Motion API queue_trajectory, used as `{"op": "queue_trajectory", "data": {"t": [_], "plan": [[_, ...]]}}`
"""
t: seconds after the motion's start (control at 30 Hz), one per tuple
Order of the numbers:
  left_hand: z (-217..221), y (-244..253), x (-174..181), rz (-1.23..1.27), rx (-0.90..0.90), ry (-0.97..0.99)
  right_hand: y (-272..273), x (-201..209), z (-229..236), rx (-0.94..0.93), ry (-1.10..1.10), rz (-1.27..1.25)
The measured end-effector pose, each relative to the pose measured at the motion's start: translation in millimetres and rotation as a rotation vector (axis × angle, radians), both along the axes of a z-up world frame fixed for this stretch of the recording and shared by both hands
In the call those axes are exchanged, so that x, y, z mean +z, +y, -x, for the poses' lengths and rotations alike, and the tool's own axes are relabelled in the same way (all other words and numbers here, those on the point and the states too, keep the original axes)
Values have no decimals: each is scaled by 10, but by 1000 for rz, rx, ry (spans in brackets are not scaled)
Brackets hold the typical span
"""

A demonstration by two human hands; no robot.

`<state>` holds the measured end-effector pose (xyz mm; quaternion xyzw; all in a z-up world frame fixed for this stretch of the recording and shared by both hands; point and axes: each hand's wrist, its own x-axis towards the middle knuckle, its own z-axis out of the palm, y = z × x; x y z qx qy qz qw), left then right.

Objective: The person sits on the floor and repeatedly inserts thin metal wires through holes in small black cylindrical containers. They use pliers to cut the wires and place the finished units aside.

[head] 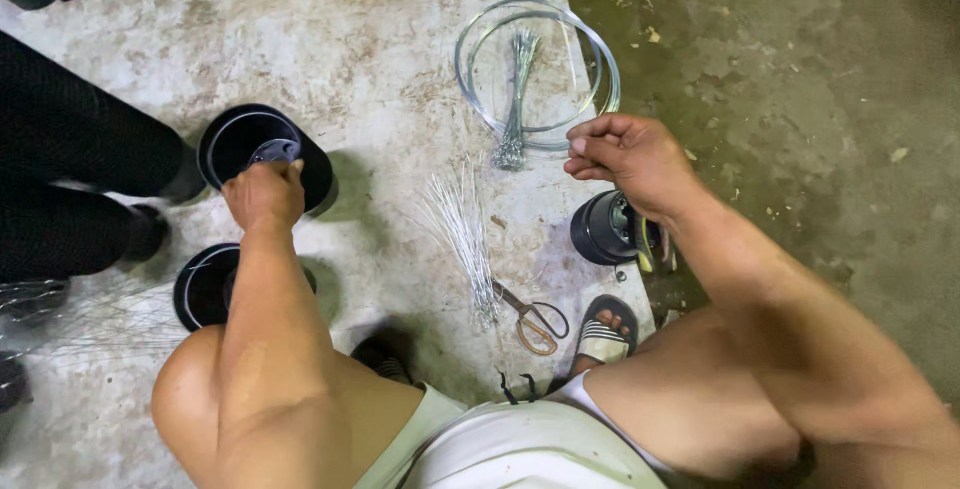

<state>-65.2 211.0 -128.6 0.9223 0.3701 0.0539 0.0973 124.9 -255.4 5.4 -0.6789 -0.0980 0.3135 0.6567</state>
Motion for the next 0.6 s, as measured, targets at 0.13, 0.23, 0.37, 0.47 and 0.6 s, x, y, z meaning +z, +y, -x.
{"op": "queue_trajectory", "data": {"t": [0.13, 0.23, 0.37, 0.47, 0.6], "plan": [[-11, -219, -41, -207, -42, -149, -32, 16, 34, -8, -30, -36], [-94, -318, 201, -310, -92, -384, -63, 55, 27, -38, -52, -62], [-221, -617, 764, -332, -179, -580, -94, 81, 42, -120, -88, -108], [-335, -1037, 1199, -271, -332, -605, -54, 105, 85, -164, -191, -135], [-461, -1809, 1490, 571, -322, -490, 60, 79, 217, -203, -289, -273]]}}
